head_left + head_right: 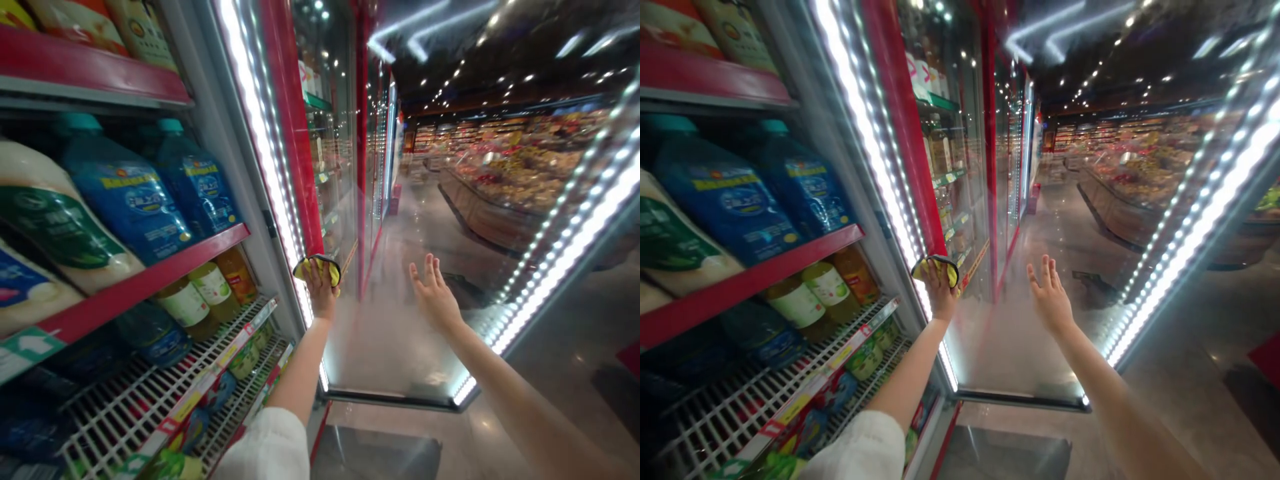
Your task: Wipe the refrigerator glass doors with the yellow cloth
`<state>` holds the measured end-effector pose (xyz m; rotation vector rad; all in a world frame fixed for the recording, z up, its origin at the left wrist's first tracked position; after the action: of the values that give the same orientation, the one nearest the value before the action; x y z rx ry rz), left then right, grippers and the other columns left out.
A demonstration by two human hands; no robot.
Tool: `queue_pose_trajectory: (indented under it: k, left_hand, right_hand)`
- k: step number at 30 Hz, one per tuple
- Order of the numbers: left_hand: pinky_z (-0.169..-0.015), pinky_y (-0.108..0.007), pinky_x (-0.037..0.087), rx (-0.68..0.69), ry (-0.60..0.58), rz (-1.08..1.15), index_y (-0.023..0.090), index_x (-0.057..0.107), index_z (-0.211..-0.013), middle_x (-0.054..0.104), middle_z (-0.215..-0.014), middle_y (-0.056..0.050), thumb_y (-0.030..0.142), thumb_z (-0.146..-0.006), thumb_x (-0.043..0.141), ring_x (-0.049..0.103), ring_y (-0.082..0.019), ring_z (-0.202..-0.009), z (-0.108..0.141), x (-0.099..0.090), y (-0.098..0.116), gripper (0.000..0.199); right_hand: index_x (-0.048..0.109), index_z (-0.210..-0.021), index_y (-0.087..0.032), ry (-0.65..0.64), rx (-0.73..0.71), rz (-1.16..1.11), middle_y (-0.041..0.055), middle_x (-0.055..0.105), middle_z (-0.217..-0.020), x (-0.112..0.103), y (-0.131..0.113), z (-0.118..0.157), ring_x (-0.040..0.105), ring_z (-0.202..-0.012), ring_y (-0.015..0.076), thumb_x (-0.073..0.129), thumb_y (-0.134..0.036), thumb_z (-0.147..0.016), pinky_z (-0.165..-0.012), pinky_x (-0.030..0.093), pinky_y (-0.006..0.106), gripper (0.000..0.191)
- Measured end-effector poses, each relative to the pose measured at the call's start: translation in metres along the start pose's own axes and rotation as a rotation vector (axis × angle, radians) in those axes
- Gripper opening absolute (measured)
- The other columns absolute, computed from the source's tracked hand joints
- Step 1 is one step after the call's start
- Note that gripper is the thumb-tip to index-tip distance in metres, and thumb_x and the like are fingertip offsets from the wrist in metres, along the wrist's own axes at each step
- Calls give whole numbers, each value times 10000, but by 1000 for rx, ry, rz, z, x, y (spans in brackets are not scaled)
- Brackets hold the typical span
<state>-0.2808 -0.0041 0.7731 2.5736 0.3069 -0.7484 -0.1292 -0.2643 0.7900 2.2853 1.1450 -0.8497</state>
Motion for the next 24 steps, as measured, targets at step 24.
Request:
queue_pose_trajectory:
  k: [24]
  left_hand:
    - [-1260,-656,222,-8,37,49,191,325,-1593,176,-1718,-153,187,-883,640,-6,-369,-1583,-9,-1,0,776]
  right_hand:
    - [-89,-1644,-326,-37,10,46,133,-270,-1655,-3,3,0,168,-1549,458,583,-63,-898,-1106,475,607,1038]
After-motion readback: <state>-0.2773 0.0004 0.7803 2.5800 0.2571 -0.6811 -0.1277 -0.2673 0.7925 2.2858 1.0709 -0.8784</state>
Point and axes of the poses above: each hand's wrist, its own z-axis away from the middle knuckle, its own x-axis out of the palm, y = z × x, the point moved 8 cm from there along -z, towards the middle knuckle
